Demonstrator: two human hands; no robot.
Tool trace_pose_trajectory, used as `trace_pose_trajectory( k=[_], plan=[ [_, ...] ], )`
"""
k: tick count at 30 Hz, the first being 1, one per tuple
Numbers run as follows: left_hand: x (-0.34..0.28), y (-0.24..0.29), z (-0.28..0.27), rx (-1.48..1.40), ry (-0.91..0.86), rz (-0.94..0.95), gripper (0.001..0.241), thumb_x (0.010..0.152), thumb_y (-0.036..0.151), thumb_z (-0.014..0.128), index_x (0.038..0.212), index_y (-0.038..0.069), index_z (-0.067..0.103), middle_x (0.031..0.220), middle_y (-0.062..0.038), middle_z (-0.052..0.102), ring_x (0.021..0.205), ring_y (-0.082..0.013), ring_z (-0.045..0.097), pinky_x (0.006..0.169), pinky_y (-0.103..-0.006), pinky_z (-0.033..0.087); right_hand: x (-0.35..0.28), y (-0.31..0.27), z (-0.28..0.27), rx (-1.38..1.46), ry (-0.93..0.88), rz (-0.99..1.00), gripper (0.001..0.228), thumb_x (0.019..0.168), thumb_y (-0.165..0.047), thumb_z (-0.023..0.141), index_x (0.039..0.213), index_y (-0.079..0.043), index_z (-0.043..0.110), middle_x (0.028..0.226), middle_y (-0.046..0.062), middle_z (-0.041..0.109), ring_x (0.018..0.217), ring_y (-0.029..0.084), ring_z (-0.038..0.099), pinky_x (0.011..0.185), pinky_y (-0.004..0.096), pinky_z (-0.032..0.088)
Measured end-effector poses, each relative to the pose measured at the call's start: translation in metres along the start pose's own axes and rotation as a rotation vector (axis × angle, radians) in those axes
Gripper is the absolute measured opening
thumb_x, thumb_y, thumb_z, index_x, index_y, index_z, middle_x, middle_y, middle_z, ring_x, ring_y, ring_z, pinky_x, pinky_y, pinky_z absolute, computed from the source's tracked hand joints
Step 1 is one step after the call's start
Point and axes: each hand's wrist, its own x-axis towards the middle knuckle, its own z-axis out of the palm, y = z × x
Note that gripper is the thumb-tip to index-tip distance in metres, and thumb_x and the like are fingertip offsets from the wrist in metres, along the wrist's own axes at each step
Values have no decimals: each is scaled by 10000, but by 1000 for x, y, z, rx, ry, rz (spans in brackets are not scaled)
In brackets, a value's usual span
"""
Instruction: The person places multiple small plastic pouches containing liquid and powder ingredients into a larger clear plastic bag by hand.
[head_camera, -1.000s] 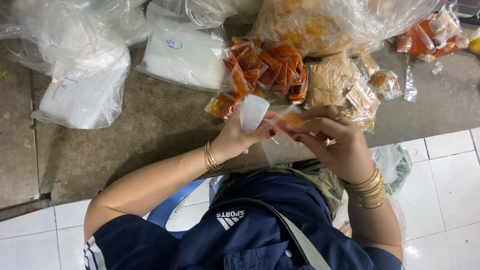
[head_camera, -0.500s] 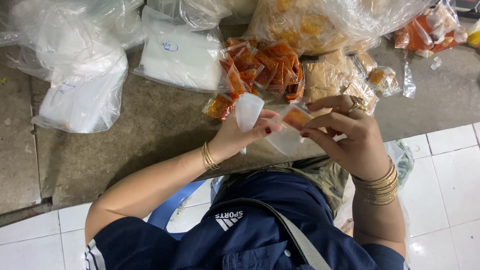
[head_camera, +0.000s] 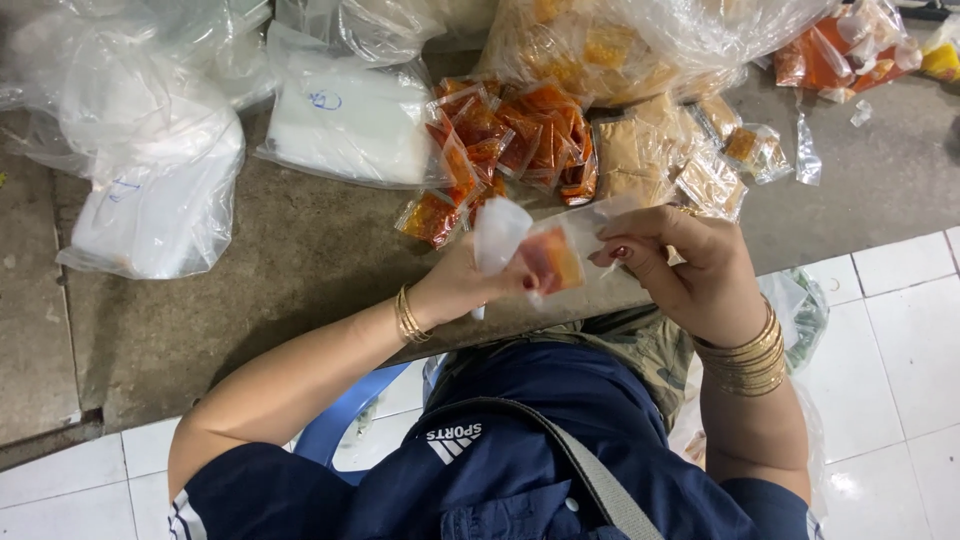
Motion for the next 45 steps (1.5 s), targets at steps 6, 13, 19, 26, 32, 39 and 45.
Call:
trace_pose_trajectory(
  k=[6,13,19,26,32,39,45],
  plan=[
    [0,31,13,142,50,-59,444,836,351,798,1179,131,622,879,11,675,785,-96,650,665,-225,525,-14,36,-32,60,101,-31,155,1019,-79,652,1015,75,651,847,183,711,666,183,746,546,192,609],
    [1,38,15,-5,214,-133,295,824,320,818,817,118,603,492,30,414,407,-82,394,371,-241,301,-22,95,-23,-737,13,330,439,927,-305,841,1261,-78,669,1003,82,741,772,207,701,620,390,581],
    [0,38,15,36,208,-152,252,845,310,808,828,133,630,476,43,414,410,-71,380,388,-244,259,-30,124,-25,-459,120,469,166,953,-93,794,1063,-58,675,884,50,700,748,161,636,687,326,543],
    [3,41,16,153,226,-36,496,798,357,817,1175,111,611,1113,-62,726,1084,-193,688,975,-328,545,-28,91,-43,-263,251,273,197,1110,72,560,1271,96,671,955,141,629,754,190,582,645,298,483],
    [1,43,20,176,184,27,329,845,340,786,1066,99,745,1059,-46,786,1001,-148,741,904,-302,591,-27,31,-39,110,330,315,195,1047,96,642,1240,79,620,991,141,685,783,138,632,782,258,602],
    [1,47,23,179,231,22,410,786,357,830,1078,123,662,1032,-44,774,981,-165,745,887,-320,584,-19,18,-37,3,145,373,103,1074,-72,656,1018,8,690,817,18,597,705,70,449,602,197,325],
    [-5,62,32,157,184,117,213,865,231,845,776,107,695,649,-16,677,649,-103,613,686,-256,421,-11,24,-14,45,116,185,136,989,-60,734,947,69,744,835,150,554,691,142,434,563,255,391]
  ],
)
